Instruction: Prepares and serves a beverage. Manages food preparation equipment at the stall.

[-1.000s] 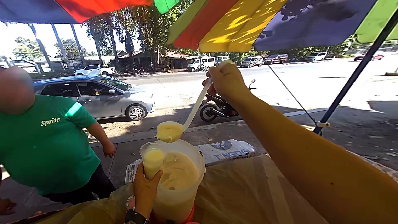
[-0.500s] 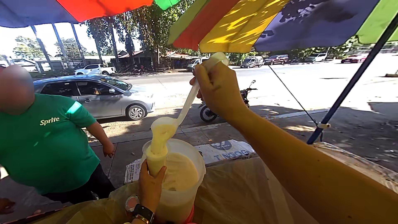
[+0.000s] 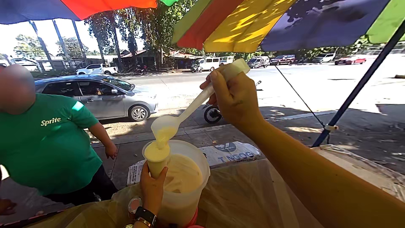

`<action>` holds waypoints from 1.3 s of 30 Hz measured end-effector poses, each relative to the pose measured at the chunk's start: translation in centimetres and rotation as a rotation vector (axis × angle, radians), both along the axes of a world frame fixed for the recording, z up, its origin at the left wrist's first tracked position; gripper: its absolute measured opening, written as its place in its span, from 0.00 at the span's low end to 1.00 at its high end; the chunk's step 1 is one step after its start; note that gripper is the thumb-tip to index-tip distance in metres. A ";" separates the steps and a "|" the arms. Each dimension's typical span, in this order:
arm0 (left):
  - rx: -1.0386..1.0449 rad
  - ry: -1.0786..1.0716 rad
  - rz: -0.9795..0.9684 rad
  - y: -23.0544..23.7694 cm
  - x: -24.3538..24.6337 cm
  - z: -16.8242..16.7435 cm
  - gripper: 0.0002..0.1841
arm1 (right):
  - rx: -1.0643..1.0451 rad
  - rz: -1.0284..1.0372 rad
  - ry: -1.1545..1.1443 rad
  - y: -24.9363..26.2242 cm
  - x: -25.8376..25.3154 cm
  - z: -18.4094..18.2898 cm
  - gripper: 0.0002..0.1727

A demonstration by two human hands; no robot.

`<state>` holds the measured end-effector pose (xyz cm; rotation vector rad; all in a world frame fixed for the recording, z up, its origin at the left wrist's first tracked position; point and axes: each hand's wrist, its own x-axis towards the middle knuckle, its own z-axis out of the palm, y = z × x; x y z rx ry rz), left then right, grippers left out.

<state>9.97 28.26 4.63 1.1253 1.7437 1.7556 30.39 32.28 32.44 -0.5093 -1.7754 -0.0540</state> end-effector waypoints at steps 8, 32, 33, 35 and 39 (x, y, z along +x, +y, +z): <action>0.048 -0.033 0.001 0.1 -0.6 -0.2 0.42 | -0.272 -0.054 0.202 0.5 0.6 -0.6 0.13; 0.088 0.002 0.175 -0.5 -9.3 -0.2 0.43 | -0.614 -0.030 -0.547 1.8 3.0 -17.6 0.19; 0.083 0.009 0.189 -0.4 -9.8 -0.2 0.43 | -0.611 -0.013 -0.593 1.9 2.7 -18.0 0.21; 0.082 0.025 0.208 -0.2 -10.8 -0.3 0.43 | -0.600 0.014 -0.674 1.8 2.1 -18.7 0.23; 0.103 0.044 0.244 0.3 -12.4 -0.8 0.41 | -0.613 0.050 -0.815 1.6 0.5 -20.1 0.27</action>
